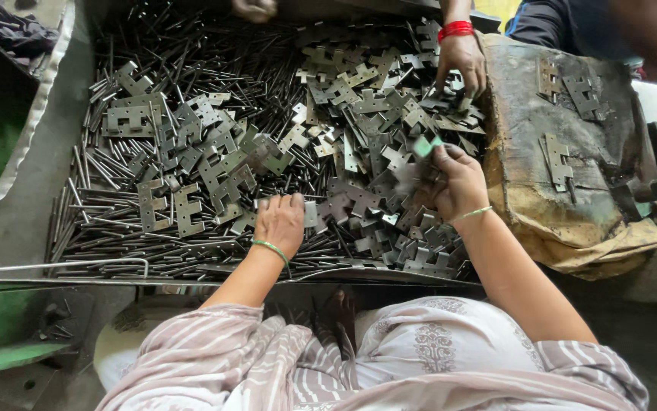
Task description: The person assembles small metal parts by inserting metal rods into rectangular plates and placing them into a bin. The person handles the parts by hand and works alongside others in a workshop setting.
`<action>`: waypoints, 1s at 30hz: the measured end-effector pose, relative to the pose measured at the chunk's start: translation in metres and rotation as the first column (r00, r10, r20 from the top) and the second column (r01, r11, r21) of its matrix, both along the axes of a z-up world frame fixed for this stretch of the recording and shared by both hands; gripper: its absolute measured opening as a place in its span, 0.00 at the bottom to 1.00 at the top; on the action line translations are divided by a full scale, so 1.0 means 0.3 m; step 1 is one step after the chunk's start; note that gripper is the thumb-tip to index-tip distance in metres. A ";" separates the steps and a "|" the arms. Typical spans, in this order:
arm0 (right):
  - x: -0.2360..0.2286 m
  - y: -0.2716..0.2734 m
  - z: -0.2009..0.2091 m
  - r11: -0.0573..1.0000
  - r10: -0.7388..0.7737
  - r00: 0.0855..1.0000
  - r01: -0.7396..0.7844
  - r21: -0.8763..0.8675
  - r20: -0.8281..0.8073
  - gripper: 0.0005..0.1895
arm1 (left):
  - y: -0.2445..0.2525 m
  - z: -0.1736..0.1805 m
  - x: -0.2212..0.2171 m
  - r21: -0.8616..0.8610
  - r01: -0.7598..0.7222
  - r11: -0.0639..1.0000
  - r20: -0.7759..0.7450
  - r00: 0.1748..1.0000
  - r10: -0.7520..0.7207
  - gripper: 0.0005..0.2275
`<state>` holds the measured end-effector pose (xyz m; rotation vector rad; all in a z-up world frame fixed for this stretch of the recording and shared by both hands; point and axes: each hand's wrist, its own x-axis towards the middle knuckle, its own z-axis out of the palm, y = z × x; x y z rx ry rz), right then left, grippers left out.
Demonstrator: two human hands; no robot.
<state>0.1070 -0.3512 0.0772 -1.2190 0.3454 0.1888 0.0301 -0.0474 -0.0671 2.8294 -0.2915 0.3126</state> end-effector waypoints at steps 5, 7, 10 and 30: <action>-0.031 0.057 -0.033 0.998 -0.053 0.974 0.056 0.010 -0.222 0.19 | 0.061 -0.012 0.052 -0.957 -0.285 0.058 -0.281 0.957 0.068 0.07; -0.054 0.105 -0.042 0.993 0.113 0.965 -0.106 0.042 -0.236 0.30 | 0.088 -0.014 0.057 -0.731 -0.376 -0.570 -0.365 0.921 -0.139 0.07; -0.084 0.199 -0.038 0.890 0.373 0.925 -0.380 -0.251 -0.077 0.45 | 0.070 0.000 0.036 -0.379 -0.404 -0.833 -0.234 0.912 -0.336 0.08; 0.198 -0.624 -0.074 0.334 0.161 0.847 0.436 -0.835 0.507 0.23 | 0.132 0.187 -0.089 0.116 -0.048 0.992 -0.328 0.941 0.083 0.38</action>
